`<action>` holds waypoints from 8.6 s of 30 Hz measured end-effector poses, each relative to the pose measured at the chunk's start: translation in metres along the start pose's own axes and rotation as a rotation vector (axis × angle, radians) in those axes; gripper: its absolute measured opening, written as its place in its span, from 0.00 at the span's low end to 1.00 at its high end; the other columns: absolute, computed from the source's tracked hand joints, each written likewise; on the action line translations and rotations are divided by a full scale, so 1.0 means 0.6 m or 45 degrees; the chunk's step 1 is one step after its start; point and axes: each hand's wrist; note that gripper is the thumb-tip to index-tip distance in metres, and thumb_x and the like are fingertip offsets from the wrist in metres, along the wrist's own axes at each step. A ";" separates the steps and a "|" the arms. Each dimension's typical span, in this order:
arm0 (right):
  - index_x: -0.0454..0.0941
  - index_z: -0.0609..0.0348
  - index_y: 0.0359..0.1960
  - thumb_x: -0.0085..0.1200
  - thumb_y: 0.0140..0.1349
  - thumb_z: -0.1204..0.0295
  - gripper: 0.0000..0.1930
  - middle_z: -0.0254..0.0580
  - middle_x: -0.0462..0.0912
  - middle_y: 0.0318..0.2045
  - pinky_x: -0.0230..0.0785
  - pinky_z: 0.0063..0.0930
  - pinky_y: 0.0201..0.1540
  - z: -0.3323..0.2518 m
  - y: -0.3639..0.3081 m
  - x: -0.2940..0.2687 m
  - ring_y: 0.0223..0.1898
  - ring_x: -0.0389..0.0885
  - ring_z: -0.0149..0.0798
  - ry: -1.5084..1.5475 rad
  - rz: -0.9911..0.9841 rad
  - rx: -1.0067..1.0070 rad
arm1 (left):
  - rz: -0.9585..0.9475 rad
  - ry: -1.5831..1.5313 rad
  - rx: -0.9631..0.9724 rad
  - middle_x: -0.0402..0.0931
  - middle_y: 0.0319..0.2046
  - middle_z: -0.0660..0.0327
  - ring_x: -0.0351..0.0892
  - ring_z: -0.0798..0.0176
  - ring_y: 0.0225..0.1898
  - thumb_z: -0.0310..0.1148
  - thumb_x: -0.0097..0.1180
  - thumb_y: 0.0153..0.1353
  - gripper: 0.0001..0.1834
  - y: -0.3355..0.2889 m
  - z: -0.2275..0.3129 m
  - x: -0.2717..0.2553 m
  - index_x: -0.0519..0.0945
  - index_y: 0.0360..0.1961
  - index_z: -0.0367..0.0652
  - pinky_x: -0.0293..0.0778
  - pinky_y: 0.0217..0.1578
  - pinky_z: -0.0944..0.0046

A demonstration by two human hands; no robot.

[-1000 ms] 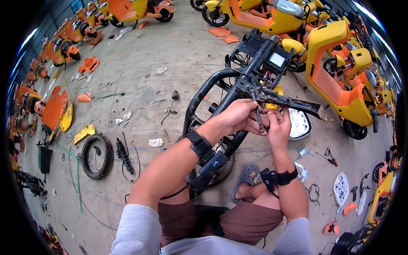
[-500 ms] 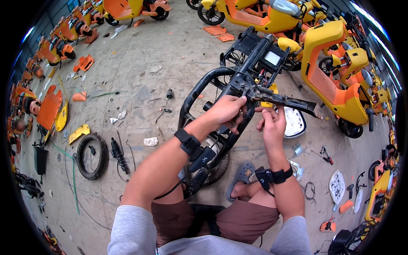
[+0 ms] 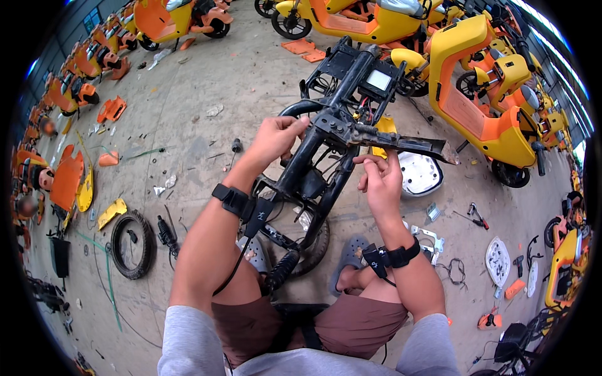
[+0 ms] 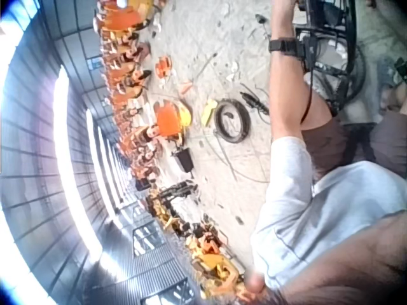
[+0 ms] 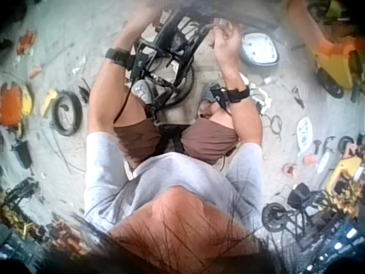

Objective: The person connects wires and adjusts electrical components on a motorcycle frame using pliers while sitting on the floor in a warehouse with several other scooters.

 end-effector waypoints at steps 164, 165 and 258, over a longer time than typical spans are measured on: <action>0.52 0.61 0.67 0.45 0.64 0.78 0.29 0.44 0.81 0.33 0.64 0.15 0.20 0.001 -0.004 0.003 0.17 0.70 0.22 0.001 0.002 0.023 | -0.416 -0.008 -0.174 0.65 0.11 0.70 0.56 0.76 0.11 0.46 0.44 0.70 0.21 0.016 -0.013 0.046 0.71 0.23 0.45 0.51 0.13 0.71; 0.52 0.61 0.67 0.45 0.64 0.78 0.29 0.44 0.81 0.33 0.64 0.15 0.20 0.003 -0.006 0.000 0.17 0.70 0.22 0.000 0.013 0.041 | -0.229 0.194 -0.186 0.61 0.11 0.73 0.55 0.77 0.12 0.51 0.50 0.66 0.22 0.026 -0.014 0.025 0.73 0.22 0.45 0.53 0.15 0.70; 0.54 0.58 0.64 0.43 0.65 0.77 0.26 0.43 0.79 0.33 0.63 0.16 0.18 0.013 -0.006 0.021 0.19 0.73 0.24 0.115 0.063 0.027 | -0.358 -0.693 -0.282 0.80 0.26 0.48 0.83 0.52 0.23 0.39 0.38 0.72 0.13 -0.019 -0.003 0.133 0.65 0.39 0.39 0.82 0.27 0.56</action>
Point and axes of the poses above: each hand's wrist, its own y-axis towards the middle knuckle, its own x-axis out of the palm, z = x × y
